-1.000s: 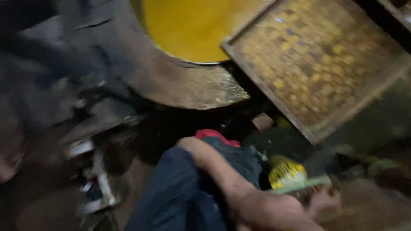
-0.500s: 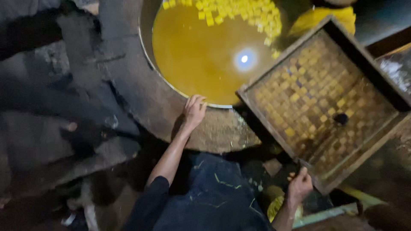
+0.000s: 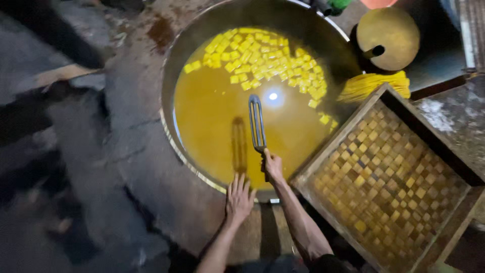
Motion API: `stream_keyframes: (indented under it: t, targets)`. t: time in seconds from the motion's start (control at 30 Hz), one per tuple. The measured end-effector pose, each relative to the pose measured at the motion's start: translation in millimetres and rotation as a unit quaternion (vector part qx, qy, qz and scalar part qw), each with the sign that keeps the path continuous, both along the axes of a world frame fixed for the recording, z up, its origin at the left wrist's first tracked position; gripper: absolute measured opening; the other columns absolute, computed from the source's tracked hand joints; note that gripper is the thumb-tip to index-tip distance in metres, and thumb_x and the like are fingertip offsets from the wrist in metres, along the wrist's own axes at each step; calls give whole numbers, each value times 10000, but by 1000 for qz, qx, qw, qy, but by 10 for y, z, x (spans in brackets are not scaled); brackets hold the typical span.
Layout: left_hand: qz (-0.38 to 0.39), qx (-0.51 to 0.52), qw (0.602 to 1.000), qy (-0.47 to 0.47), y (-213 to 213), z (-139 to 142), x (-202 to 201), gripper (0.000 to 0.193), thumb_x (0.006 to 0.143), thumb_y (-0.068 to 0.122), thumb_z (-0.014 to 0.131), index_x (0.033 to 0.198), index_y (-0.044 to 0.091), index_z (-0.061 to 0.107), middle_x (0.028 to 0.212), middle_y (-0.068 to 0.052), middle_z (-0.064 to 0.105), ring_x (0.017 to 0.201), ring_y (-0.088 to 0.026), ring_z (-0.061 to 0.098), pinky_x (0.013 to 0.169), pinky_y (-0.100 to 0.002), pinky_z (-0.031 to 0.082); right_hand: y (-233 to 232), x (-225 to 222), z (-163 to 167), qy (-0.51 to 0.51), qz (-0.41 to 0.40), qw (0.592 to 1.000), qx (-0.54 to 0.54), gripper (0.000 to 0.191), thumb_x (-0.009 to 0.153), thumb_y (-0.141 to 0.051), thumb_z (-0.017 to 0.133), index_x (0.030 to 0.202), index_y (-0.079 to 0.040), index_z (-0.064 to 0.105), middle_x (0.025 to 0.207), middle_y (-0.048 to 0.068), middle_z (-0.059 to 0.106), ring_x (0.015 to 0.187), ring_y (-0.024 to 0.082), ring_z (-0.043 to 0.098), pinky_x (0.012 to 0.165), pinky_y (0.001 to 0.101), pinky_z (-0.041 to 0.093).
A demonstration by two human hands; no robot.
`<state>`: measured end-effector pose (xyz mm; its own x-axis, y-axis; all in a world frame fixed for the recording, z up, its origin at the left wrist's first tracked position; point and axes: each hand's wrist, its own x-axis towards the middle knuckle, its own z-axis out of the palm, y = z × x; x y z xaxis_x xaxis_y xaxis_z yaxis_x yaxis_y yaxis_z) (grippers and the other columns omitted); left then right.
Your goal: The person uses a slotted spoon to scoop yellow tofu cubes from a large pot of boiling liquid and places them into a woven tray. The person repeatedly scoops and arranges the tofu cubes in the tray.
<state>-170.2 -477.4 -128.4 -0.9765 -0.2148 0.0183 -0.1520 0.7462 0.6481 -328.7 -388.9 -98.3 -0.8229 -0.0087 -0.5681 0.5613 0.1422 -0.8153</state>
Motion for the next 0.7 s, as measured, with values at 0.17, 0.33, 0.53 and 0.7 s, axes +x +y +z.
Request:
stream_keyframes:
  t: [0.17,0.33,0.53,0.7]
  targets:
    - [16,-16,994,-103,65,-104,-71,545,998,443,510,1282,-7,632,1535,-193,440,1490,-392,279,1162,-569,261,74,-872,-484,-75,8,975,207,537,971,-529,590,818,-20,671,596,91,604,454,221,553,409,413,423]
    - [24,-20,993,-112,173,-454,-59,590,994,487,490,1285,-6,635,1563,-226,377,1480,-400,240,1144,-579,250,494,-1802,-896,-19,114,925,363,624,983,-576,550,806,-3,724,684,188,670,578,338,631,530,481,483]
    - [43,-82,995,-44,173,-794,-196,628,895,553,576,1183,6,688,1491,-249,433,1435,-432,323,1076,-608,319,386,-3156,-1208,178,209,836,475,650,981,-599,550,872,7,761,787,257,715,752,438,697,693,529,532]
    - [67,-192,979,30,128,-980,-384,182,882,273,643,984,152,734,1517,-178,468,1411,-375,431,1028,-573,412,-24,-3501,-1372,180,164,916,318,583,985,-551,582,880,-8,764,666,148,686,591,263,655,567,421,494]
